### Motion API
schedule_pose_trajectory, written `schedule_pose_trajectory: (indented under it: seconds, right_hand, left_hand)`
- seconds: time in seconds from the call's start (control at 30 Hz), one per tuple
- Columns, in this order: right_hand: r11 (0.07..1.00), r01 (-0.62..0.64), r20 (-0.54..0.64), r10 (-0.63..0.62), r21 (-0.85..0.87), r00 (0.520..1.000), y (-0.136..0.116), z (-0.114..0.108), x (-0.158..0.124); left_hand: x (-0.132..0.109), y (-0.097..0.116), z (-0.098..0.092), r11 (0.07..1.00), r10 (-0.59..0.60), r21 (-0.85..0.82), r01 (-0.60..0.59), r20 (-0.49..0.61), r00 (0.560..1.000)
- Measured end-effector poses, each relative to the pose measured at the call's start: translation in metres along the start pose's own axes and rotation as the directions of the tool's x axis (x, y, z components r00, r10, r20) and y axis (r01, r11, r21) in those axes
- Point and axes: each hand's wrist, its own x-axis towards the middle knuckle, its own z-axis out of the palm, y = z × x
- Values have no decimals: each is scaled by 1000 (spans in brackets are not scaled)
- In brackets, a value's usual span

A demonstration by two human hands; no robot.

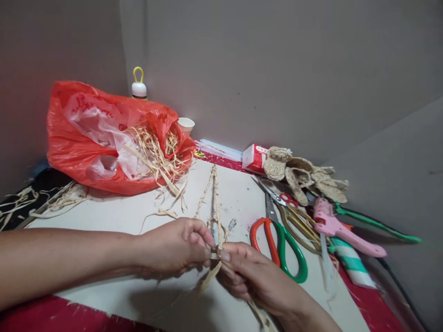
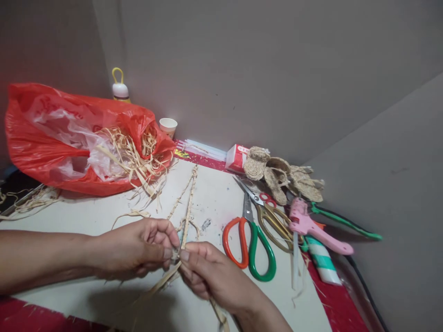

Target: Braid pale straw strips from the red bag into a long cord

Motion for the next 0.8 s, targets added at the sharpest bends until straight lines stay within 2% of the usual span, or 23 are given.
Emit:
schedule_pose_trajectory:
  seconds: [0.17, 0.37, 0.57, 0.8]
  right_hand:
    - [1000, -7, -10, 7, -1, 1000, 1, 0, -1]
    - [1000, -2, -32, 1, -18, 999, -1, 4, -1]
    - [994, -9, -25, 7, -107, 1000, -5, 5, -3]
    - [978, -23, -49, 13, -205, 999, -1, 4, -4]
  left_hand:
    - [2, -2, -1, 989, 94, 112, -94, 5, 996]
    - [4, -5, -3, 985, 109, 130, -110, 14, 994]
    - [5, -11, -3, 988, 53, 141, -58, 35, 998]
    - [4, -12, -1, 989, 46, 137, -49, 23, 999]
